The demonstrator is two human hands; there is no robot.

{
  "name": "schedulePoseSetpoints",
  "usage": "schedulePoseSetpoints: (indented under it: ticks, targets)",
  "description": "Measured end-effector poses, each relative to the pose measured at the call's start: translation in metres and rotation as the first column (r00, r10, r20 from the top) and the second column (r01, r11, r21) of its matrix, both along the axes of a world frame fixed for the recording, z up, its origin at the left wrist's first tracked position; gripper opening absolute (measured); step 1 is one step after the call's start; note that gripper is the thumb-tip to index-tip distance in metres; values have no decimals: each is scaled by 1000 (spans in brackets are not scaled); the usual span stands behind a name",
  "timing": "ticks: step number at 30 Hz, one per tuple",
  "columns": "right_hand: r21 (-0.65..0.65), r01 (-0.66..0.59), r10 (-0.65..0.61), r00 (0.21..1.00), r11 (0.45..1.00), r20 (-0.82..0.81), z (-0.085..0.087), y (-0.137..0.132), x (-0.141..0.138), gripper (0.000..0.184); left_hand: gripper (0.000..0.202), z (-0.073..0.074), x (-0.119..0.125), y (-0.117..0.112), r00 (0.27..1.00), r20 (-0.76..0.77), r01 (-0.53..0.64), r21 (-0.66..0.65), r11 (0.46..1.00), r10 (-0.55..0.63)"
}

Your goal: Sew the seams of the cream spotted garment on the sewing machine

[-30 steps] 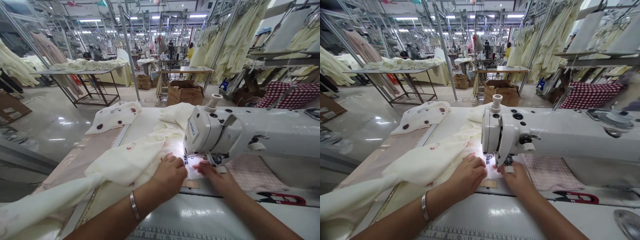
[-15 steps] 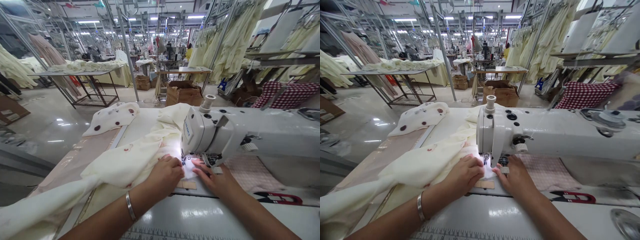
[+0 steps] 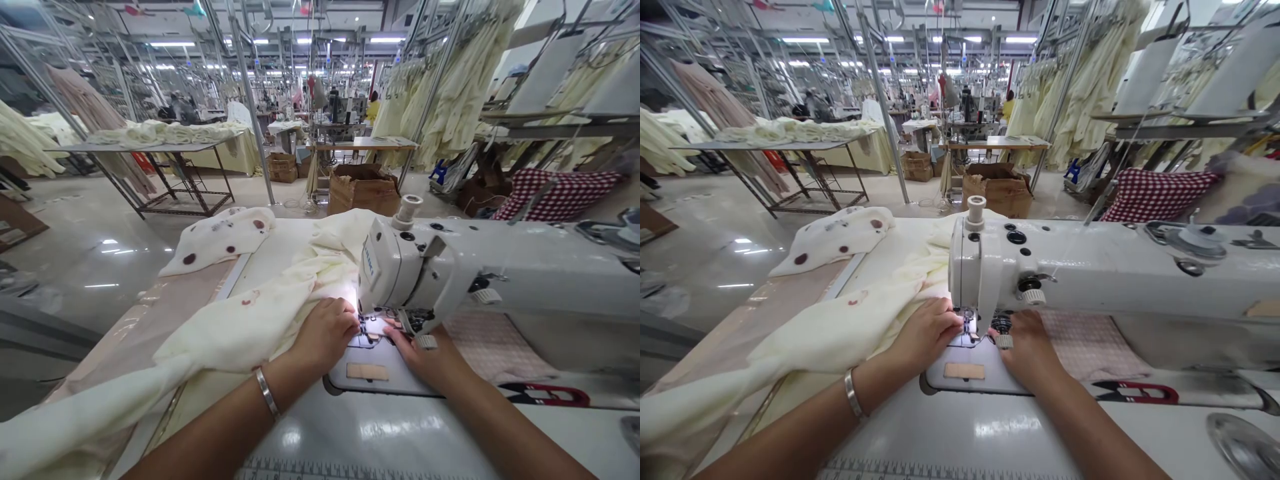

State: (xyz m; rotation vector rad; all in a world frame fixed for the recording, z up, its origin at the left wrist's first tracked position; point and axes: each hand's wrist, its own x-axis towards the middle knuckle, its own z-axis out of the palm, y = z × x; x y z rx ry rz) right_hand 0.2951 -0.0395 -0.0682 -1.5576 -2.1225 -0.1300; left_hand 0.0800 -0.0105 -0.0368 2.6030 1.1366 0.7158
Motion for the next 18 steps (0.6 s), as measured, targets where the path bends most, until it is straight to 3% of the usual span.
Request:
schedulePoseSetpoints:
  ticks: [5, 8, 10, 11, 14, 16, 18]
  targets:
    - [50, -14, 12, 999, 999, 40, -2, 1, 2, 25, 14, 13, -6, 7, 995, -89, 36, 38, 999, -33]
    - [82, -67, 63, 997, 994, 54, 5, -4, 1, 19, 18, 24, -25, 9, 960, -247, -110, 103, 988, 133]
    - [105, -145, 138, 988, 984, 65, 14, -12, -4, 17, 39, 33, -43, -3, 861, -429, -282, 47, 958, 274]
    - [115, -199, 191, 979, 973, 72, 20, -17, -8, 18, 48, 38, -52, -14, 797, -530, -352, -20, 936, 289]
    - [147, -388, 377, 921, 910, 98, 33, -32, -23, 22, 57, 54, -69, -55, 659, -724, -460, -176, 870, 202]
    - [123, -506, 499, 862, 853, 90, 37, -38, -34, 19, 42, 61, -69, -75, 675, -718, -419, -186, 889, 168]
    - [53, -587, 585, 809, 808, 56, 38, -41, -41, 16, 21, 62, -58, -79, 764, -627, -287, -125, 950, 148]
